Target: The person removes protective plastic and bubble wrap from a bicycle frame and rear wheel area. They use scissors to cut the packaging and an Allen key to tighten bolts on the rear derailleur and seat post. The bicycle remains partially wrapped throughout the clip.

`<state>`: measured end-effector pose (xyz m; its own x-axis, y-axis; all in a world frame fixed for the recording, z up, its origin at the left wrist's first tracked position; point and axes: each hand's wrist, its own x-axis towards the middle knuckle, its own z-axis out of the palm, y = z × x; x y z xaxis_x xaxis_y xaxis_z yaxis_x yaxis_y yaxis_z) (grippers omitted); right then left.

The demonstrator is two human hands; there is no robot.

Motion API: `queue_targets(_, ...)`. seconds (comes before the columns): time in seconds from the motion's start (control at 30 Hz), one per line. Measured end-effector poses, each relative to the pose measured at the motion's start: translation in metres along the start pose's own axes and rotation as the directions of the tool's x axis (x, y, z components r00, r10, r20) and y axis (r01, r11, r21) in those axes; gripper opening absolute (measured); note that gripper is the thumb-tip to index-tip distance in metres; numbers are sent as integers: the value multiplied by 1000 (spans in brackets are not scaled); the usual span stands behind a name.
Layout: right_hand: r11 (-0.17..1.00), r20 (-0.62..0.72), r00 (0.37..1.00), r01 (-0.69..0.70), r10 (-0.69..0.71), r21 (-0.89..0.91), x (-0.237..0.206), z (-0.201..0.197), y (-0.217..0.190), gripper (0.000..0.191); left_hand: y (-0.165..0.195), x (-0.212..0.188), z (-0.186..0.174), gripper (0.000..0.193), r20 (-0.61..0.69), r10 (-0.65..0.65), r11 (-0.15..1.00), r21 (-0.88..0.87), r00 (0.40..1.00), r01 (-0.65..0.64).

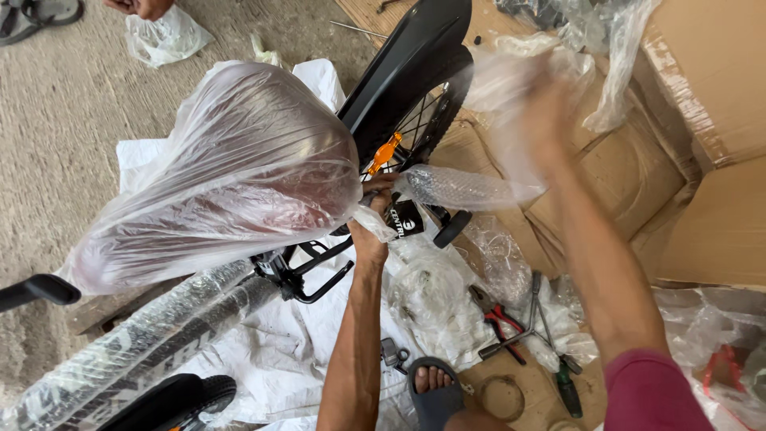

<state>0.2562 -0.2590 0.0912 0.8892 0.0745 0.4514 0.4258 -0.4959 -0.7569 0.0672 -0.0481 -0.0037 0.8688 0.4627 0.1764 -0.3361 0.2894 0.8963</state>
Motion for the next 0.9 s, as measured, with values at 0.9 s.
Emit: queue_targets(0.9, 232, 515, 433, 883, -740, -409, -135, 41, 56, 41, -30, -34, 63, 31, -358, -340, 934, -237, 870, 267)
